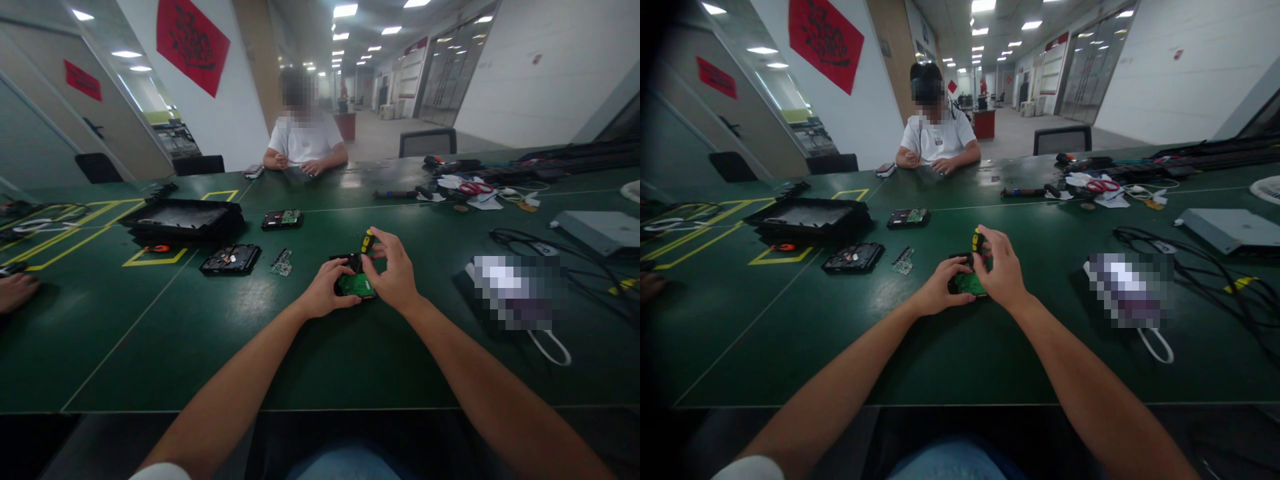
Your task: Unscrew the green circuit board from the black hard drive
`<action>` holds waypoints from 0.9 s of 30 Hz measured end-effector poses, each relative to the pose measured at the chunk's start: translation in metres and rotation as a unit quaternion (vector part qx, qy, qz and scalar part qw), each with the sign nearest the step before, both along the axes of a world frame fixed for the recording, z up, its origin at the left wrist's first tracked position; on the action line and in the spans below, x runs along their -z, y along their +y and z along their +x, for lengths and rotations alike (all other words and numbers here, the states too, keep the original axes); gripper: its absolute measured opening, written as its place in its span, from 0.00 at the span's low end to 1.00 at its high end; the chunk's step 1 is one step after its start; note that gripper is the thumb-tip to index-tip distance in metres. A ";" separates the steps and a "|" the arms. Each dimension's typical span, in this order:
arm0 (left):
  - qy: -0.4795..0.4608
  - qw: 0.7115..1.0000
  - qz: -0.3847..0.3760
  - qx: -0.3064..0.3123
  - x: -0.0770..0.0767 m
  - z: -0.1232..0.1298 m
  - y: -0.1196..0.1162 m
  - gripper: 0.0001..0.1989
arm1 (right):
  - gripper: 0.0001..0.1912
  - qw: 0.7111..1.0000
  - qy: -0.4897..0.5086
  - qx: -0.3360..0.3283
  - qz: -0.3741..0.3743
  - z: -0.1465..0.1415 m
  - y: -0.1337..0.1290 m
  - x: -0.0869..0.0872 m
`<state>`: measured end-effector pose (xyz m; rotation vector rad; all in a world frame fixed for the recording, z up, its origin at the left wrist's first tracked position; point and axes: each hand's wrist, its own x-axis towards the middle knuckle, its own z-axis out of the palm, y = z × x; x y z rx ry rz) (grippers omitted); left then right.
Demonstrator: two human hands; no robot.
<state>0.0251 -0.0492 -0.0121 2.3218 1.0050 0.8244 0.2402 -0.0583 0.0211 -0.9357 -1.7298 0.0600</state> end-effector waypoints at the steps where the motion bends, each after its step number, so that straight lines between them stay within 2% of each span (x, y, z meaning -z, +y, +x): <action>1: -0.001 1.000 0.002 0.001 0.000 0.000 0.000 0.33 | 0.31 1.000 0.000 0.002 0.000 0.000 0.000 0.000; 18: 0.002 1.000 0.003 0.004 0.000 0.000 0.000 0.34 | 0.32 1.000 -0.003 0.007 0.010 0.000 0.000 0.000; 27: 0.003 1.000 -0.004 0.002 -0.001 0.000 0.000 0.33 | 0.34 1.000 0.000 0.000 -0.009 -0.001 0.001 0.001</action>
